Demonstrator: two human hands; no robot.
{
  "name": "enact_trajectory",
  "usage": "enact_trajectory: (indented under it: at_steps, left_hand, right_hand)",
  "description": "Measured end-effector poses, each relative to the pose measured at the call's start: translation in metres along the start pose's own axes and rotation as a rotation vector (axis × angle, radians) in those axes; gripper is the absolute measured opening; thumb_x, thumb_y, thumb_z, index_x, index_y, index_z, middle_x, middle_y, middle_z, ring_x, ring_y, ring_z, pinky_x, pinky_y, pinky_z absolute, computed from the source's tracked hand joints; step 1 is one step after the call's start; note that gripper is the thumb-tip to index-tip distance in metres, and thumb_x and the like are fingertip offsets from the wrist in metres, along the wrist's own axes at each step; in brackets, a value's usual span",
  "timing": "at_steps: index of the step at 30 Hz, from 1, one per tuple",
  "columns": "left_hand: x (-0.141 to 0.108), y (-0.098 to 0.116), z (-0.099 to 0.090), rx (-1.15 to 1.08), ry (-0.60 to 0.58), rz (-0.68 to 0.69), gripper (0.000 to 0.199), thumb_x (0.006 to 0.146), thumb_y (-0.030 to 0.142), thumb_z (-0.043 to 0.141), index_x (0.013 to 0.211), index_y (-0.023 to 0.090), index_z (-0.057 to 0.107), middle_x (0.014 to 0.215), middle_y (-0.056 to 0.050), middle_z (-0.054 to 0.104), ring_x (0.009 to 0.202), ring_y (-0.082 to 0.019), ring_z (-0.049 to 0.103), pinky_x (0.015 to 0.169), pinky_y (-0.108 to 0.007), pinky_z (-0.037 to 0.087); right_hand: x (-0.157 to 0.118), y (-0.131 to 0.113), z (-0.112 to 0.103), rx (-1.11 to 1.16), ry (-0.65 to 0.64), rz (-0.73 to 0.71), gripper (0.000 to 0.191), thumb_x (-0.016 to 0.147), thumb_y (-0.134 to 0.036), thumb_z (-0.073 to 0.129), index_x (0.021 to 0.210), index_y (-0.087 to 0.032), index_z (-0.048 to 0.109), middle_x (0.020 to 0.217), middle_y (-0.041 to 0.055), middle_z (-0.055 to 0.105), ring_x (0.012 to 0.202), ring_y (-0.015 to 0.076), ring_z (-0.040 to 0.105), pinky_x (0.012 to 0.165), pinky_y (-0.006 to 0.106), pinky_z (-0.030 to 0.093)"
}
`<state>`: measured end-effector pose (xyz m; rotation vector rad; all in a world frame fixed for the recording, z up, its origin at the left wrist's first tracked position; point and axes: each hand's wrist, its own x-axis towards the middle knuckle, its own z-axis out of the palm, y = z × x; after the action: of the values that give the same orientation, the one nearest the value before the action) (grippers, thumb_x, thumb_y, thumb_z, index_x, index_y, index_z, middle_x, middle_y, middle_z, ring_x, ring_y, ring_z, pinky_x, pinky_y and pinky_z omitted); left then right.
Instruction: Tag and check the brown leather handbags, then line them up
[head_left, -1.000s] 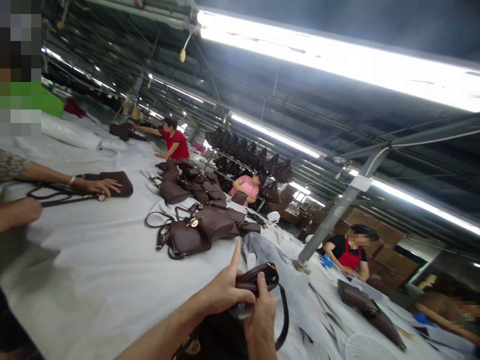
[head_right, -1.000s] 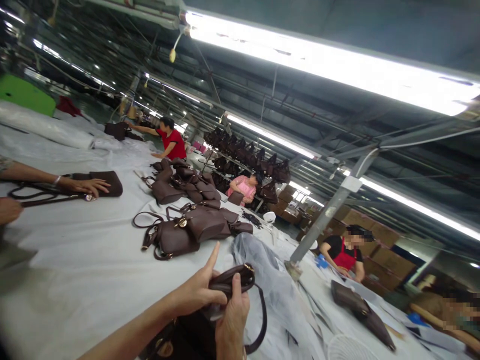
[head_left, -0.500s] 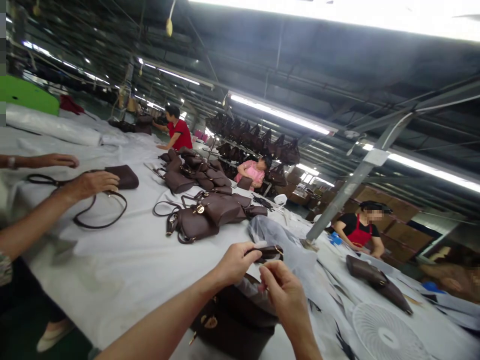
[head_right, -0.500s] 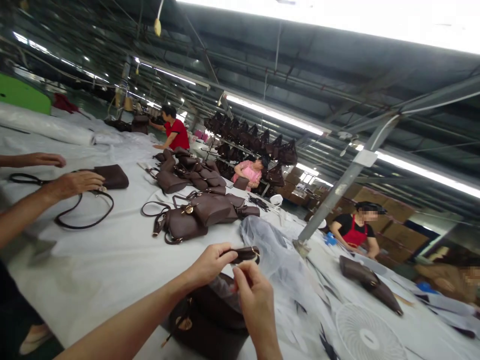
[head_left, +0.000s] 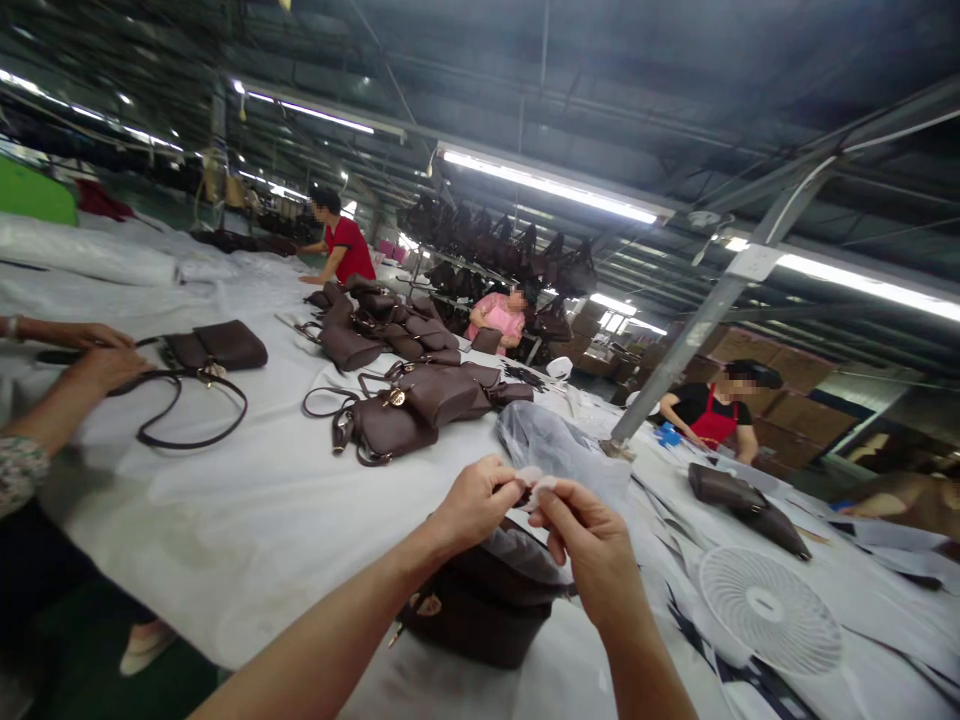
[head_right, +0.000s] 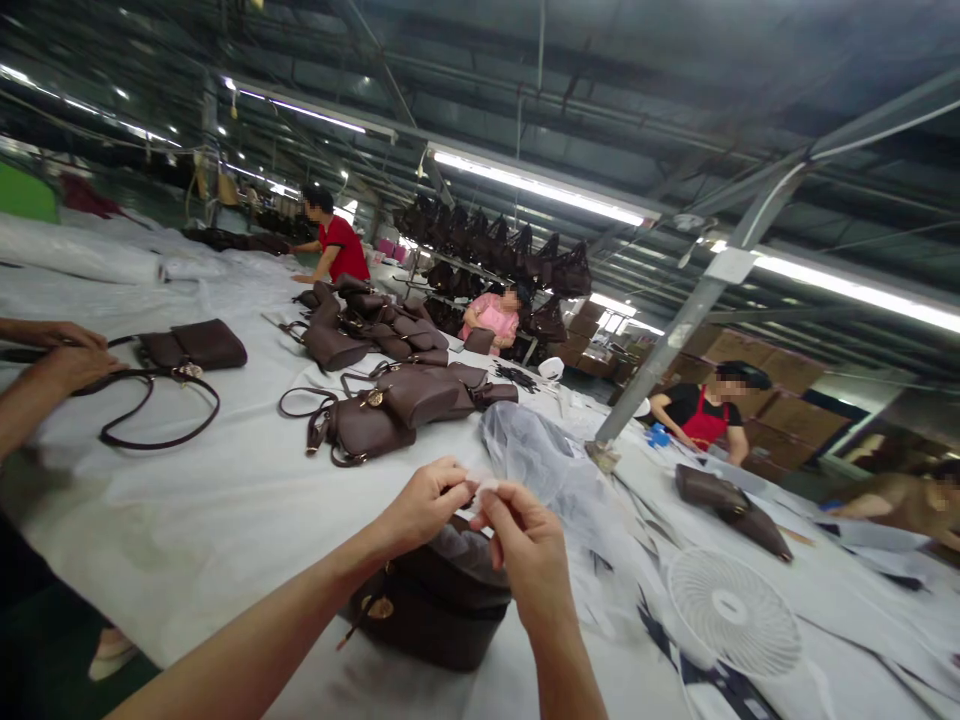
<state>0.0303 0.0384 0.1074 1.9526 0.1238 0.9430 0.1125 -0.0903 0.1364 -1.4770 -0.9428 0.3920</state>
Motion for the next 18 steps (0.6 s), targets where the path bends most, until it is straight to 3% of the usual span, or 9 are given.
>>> enact_trajectory:
  at_steps: [2,6,14,18]
  left_hand:
    - [-0.0020,0.0003,0.0014,-0.007,0.057,0.042,0.032,0.088,0.024,0.045,0.058,0.015,0.053,0.068,0.001,0.050,0.068,-0.012,0.048,0.065,-0.023,0.035]
    - [-0.0050,-0.0004,0.0042,-0.030,0.103,0.086,0.030,0.087,0.021,0.048,0.059,0.015,0.057,0.064,0.001,0.053,0.066,-0.012,0.050,0.064,-0.023,0.036]
    - [-0.0075,-0.0018,0.0060,-0.029,0.040,0.110,0.022,0.086,0.017,0.049,0.082,0.016,0.071,0.078,-0.002,0.065,0.074,-0.014,0.057,0.070,-0.022,0.041]
    - [-0.0086,-0.0018,0.0054,0.010,0.017,0.153,0.022,0.084,0.014,0.049,0.074,0.015,0.068,0.074,-0.002,0.061,0.072,-0.013,0.055,0.069,-0.022,0.041]
  right_hand:
    - [0.0017,0.0006,0.0011,0.038,0.015,0.085,0.044,0.070,-0.056,0.072,0.082,-0.015,0.065,0.055,-0.0017,0.061,0.034,0.0028,0.037,0.033,0.016,0.026]
    - [0.0026,-0.0008,0.0028,0.027,0.008,0.180,0.053,0.060,-0.061,0.076,0.080,-0.014,0.062,0.049,-0.0025,0.059,0.033,0.0036,0.038,0.032,0.015,0.026]
    - [0.0029,-0.0061,0.0022,0.062,-0.048,0.277,0.052,0.059,-0.061,0.077,0.071,-0.014,0.059,0.043,-0.0047,0.055,0.029,0.0010,0.036,0.031,0.012,0.020]
    - [0.0032,-0.0016,0.0047,0.137,-0.031,0.280,0.050,0.059,-0.057,0.080,0.074,-0.014,0.057,0.043,-0.0053,0.055,0.029,0.0004,0.035,0.030,0.010,0.020]
